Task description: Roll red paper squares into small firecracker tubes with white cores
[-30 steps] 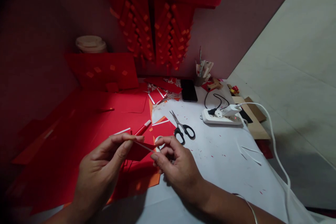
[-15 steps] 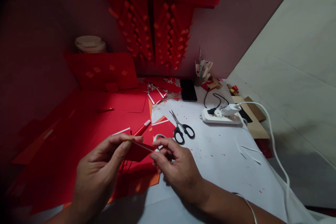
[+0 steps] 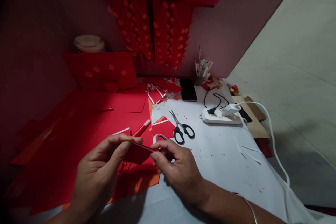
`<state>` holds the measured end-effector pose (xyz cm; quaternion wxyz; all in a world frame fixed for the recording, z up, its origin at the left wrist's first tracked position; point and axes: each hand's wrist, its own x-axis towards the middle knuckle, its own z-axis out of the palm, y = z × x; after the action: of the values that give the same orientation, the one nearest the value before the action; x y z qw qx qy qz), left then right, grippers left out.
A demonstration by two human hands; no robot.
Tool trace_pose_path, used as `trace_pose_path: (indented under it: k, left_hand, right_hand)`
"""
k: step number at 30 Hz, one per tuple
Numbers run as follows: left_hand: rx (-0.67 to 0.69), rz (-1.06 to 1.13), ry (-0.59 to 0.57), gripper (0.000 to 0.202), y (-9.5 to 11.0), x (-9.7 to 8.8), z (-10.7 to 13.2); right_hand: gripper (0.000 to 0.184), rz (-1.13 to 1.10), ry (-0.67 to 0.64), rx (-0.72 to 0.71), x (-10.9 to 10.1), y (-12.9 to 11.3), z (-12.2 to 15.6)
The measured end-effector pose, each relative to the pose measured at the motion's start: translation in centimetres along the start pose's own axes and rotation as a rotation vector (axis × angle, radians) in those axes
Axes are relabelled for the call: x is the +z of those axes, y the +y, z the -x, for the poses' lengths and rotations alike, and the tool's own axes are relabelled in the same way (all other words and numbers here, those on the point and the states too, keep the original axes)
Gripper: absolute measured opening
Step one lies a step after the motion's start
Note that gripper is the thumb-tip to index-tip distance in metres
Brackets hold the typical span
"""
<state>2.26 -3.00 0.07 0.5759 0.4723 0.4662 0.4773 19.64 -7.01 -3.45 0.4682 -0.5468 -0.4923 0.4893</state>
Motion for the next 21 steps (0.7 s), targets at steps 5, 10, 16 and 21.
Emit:
trace_pose_path:
  k: [5,10,16,21]
  left_hand:
    - [-0.011,0.015,-0.006,0.007,-0.2,0.0,0.1]
    - [-0.032,0.027,-0.002,0.008,-0.2,-0.1,0.0]
    - [-0.134,0.000,-0.050,0.011,0.2,-0.1,-0.6]
    - [-0.104,-0.151,-0.095,0.005,0.9,-0.1,-1.4]
  right_hand:
    - [0.014,-0.016,0.004,0.007,0.0,0.2,0.1]
    - [0.014,0.000,0.011,0.004,0.1,0.1,0.2]
    - [0.012,0.056,-0.003,-0.023,0.0,-0.4,0.0]
    - [0.012,0.111,-0.003,-0.011,-0.3,-1.1,-0.3]
